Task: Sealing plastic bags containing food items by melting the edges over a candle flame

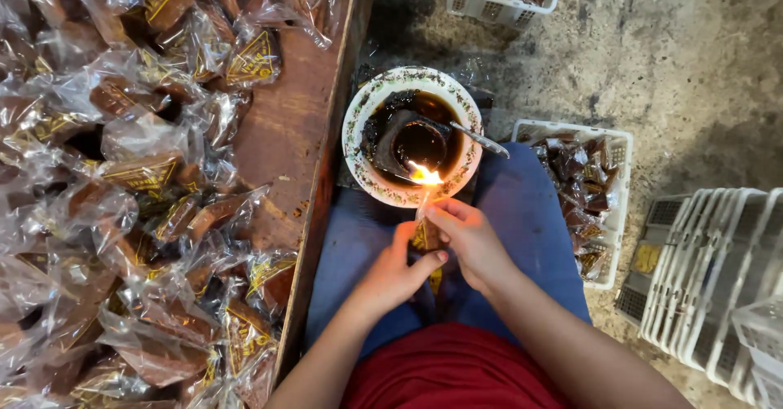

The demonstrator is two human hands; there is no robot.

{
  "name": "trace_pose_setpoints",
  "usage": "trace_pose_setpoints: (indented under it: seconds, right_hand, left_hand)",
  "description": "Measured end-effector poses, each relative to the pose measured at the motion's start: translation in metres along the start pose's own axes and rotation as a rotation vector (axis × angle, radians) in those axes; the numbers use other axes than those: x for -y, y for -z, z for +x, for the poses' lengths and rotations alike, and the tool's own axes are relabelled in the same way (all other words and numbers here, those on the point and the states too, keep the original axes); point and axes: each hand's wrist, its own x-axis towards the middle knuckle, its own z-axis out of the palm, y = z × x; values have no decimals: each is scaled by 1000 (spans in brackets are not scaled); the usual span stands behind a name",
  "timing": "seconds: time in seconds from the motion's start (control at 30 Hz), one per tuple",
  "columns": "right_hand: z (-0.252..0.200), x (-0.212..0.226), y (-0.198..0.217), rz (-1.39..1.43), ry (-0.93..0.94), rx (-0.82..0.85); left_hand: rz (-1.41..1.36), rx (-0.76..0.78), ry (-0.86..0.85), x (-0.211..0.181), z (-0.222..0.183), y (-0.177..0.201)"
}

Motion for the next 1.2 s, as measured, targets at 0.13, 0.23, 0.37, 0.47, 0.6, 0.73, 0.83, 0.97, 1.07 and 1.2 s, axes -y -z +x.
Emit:
trace_pose_setpoints:
  seconds: [0.13,0.23,0.37,0.47,0.6,0.73,0.83,0.97,1.07,1.2]
  right_hand:
    - [17,-11,3,193,-194,100]
    - [22,-17,10,223,-237,200]
    - [24,-31,21,175,-210,279]
    - [25,-38,30,211,-163,305]
    - [11,-26,43,259,-65,307]
    - [2,-51,81,-144,59,268]
    - [-16,-11,116,-428,78,23]
    - [-41,30,217,-1256,599,-301]
    - [-45,-19,302,-798,574,-477]
    - [-65,26,224,-675,408,-379]
  left_hand:
    - [352,-86,274,-27,-14,18]
    - [547,-271,94,-41,-25,28]
    - [881,-384,-317,-29,-23,35]
    - [1039,-246,-445,-45,-26,32]
    - [1079,-226,-532,-43,-28,19]
    - [982,-215,-600,-45,-38,28]
    - [825,-383,-580,-54,-47,74]
    - [1350,-879,-61,-4,-49,156]
    - [1378,-1037,-132,21,-48,187]
    - [1131,-1087,-439,-26,-63,170]
